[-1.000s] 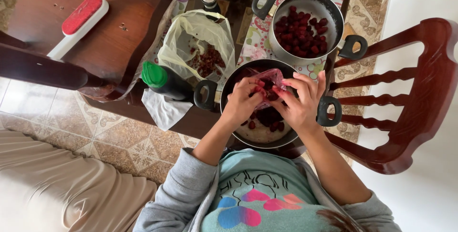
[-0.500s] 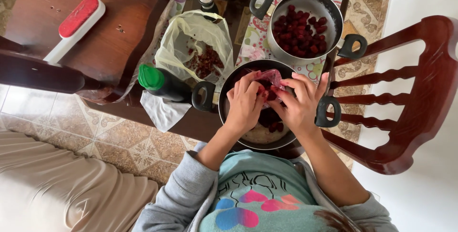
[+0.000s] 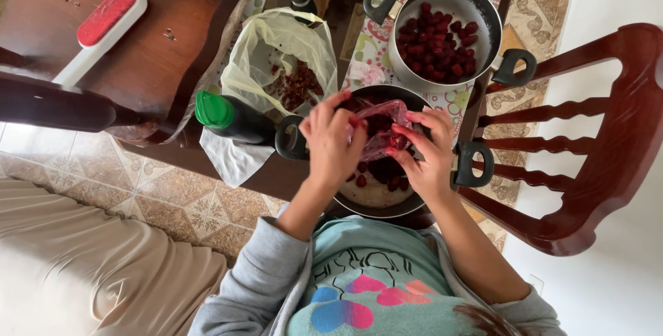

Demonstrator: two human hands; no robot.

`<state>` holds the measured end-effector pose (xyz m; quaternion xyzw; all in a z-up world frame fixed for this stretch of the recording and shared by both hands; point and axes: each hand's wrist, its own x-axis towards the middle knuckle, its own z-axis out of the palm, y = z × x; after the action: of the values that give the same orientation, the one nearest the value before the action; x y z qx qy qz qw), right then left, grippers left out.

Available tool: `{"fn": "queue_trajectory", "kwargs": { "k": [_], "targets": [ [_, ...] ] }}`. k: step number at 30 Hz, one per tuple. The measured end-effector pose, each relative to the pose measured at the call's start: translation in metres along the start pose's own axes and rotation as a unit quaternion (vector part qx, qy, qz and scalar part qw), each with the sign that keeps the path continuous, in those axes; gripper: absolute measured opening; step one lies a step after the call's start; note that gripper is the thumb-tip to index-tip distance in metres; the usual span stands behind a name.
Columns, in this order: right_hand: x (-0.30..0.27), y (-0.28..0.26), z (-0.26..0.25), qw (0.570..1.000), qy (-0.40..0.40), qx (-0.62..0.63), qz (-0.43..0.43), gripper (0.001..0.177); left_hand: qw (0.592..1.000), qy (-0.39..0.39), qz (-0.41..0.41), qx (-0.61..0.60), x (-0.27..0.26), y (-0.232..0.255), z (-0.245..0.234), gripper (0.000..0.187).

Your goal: Transferring red petals and berries from containers into a pot.

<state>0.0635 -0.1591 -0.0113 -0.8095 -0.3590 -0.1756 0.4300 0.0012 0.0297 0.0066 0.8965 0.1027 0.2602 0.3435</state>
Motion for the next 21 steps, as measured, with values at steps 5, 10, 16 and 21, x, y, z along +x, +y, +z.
{"fn": "queue_trajectory", "kwargs": {
  "k": [5, 10, 16, 21],
  "targets": [
    [-0.012, 0.006, -0.005, 0.997, -0.04, 0.061, 0.02, 0.041, 0.996, 0.032, -0.002, 0.087, 0.027, -0.051, -0.012, 0.02],
    [-0.038, 0.013, -0.009, 0.995, -0.078, 0.059, 0.025, 0.039, 0.977, 0.033, 0.008, 0.213, 0.048, -0.107, -0.01, 0.019],
    [-0.078, 0.037, -0.005, 0.988, -0.139, 0.007, 0.067, 0.03, 0.973, 0.064, -0.021, 0.222, 0.049, -0.123, -0.001, 0.042],
    [-0.037, 0.031, -0.001, 0.988, -0.147, -0.034, 0.02, 0.021, 0.992, -0.067, 0.02, 0.105, 0.031, -0.073, 0.002, 0.035]
  ]
}}
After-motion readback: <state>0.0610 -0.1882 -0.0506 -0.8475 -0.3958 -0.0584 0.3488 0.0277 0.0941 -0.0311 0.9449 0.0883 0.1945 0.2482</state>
